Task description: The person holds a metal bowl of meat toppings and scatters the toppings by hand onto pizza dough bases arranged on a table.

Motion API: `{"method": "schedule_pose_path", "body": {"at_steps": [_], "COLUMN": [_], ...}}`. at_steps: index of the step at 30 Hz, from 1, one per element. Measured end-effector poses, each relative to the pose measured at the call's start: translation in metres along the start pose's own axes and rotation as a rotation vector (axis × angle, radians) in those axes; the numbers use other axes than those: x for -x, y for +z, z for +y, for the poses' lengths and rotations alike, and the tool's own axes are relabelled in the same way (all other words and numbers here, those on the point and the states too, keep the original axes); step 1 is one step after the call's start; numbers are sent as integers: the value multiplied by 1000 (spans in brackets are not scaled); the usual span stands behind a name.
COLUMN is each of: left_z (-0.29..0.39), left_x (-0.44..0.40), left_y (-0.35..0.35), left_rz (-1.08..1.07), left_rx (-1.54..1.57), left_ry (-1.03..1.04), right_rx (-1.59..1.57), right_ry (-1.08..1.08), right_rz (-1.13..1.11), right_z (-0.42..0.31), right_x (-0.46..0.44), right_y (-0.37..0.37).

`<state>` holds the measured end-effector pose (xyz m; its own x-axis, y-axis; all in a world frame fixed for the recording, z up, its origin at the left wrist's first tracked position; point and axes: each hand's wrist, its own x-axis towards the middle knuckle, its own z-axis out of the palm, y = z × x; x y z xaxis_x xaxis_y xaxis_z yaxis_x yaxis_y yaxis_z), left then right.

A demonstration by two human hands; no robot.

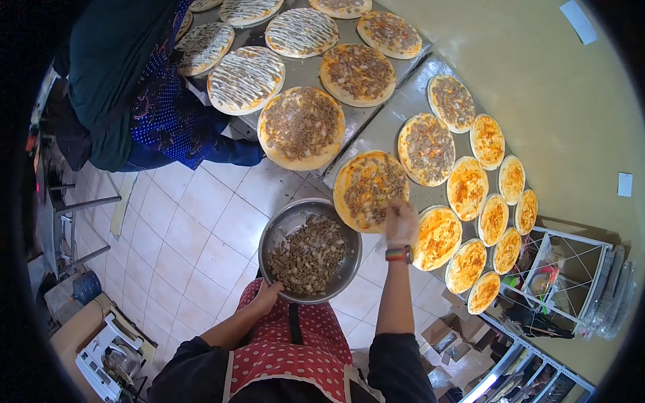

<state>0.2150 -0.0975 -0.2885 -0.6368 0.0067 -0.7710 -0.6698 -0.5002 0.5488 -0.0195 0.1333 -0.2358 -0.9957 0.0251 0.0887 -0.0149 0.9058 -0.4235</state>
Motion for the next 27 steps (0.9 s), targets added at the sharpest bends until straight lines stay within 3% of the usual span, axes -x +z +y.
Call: {"method": "schedule_pose_path", "body": {"at_steps": [2, 8, 10, 15, 17, 20, 22, 24, 27], "left_z": [-15, -21, -25, -38, -35, -27, -17, -7, -9], "left_x": [-6, -6, -6, -11, -10, -12, -13, -12, -17], "left_y": [-6, -9, -11, -17, -16, -15, -16, -16, -15], "left_rz": [0, 54, 47, 78, 61, 68, 81, -58, -38], "left_rx": [25, -21, -16, 4, 1, -29, -61, 32, 42], "left_ry": [-4, 12, -7, 48, 44, 50, 46, -75, 14], "right_rx": [72, 48, 250, 285, 871, 631, 587, 389, 292], "right_ry": [70, -48, -211, -261, -685, -544, -622, -498, -494], "right_rz": [8, -90, -123, -199, -445, -427, -392, -444, -320], "right_z": [6, -24, -31, -48, -51, -49, -49, -59, -76], "right_x": [-23, -80, -88, -85, -76, -62, -53, -43, -29], "right_y": [1, 18, 26, 45, 54, 65, 64, 59, 48]}}
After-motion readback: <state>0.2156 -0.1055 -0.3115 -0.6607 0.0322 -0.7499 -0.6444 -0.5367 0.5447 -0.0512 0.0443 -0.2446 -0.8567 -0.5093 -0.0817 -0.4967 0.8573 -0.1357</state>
